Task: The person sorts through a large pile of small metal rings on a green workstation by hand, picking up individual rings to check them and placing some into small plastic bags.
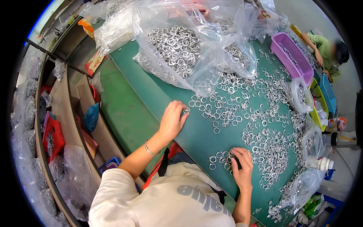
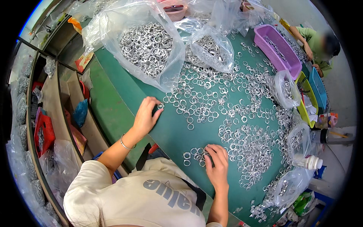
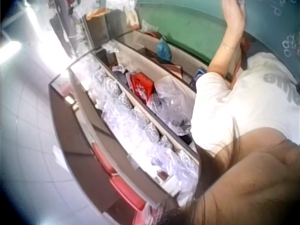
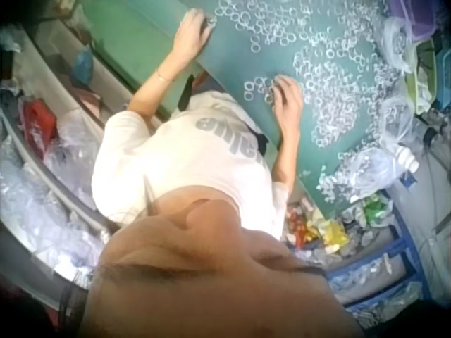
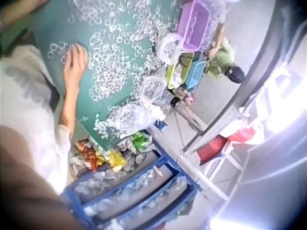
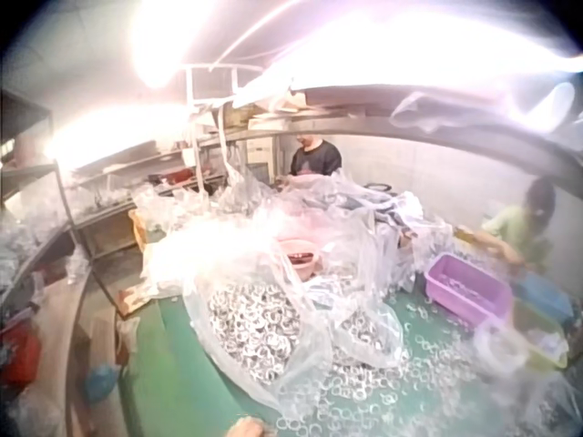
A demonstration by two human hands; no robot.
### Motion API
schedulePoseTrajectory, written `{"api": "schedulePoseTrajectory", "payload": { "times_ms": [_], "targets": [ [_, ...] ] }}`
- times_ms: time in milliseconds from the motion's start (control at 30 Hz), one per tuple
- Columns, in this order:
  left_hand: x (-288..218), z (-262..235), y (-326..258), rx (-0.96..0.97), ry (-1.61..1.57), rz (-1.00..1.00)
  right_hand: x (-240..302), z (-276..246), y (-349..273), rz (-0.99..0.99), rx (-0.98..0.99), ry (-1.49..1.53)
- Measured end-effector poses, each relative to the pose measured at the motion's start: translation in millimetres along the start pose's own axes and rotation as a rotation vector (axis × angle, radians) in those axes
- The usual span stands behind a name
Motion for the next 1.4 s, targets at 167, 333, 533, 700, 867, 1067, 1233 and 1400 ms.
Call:
{"api": "schedulePoseTrajectory", "payload": {
  "times_ms": [167,333,533,700,867,1067,1233,1400],
  "targets": [
    [-5.7,8.9,-30.1,0.066,-0.186,-0.066,-8.8,-1.3,-9.7,0.052,-0.018,-0.007],
    [-15.9,5.3,-25.0,0.007,-0.117,0.006,-0.4,-1.1,-6.6,0.039,-0.016,-0.028],
    [-62.3,50.1,-56.8,0.275,-0.302,0.18,1.4,-1.2,-8.6,0.026,-0.026,-0.056],
    [-98.4,79.1,-68.9,0.43,-0.494,0.194,2.4,-1.2,-5.0,0.049,-0.017,-0.045],
    [-29.4,11.7,5.9,-0.056,-0.094,0.164,14.8,4.9,30.2,-0.016,-0.059,-0.015],
    [2.2,20.0,39.7,0.141,0.071,0.084,49.7,74.1,127.6,-0.183,-0.169,-0.188],
    [4.9,9.5,25.8,0.19,-0.006,-0.05,54.1,103.8,146.9,-0.15,-0.093,-0.398],
    [-12.0,16.8,-0.6,0.245,-0.089,-0.01,41.5,77.4,128.1,-0.109,-0.051,-0.247]
  ]
}}
Point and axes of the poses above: each hand's wrist, its own y-axis towards the middle knuckle, its own z-axis out of the palm, x = y × z, the point moved 9 cm from there along y, towards the middle knuckle, and after that the axes turned 11 degrees about -y, right-handed, at the moved point
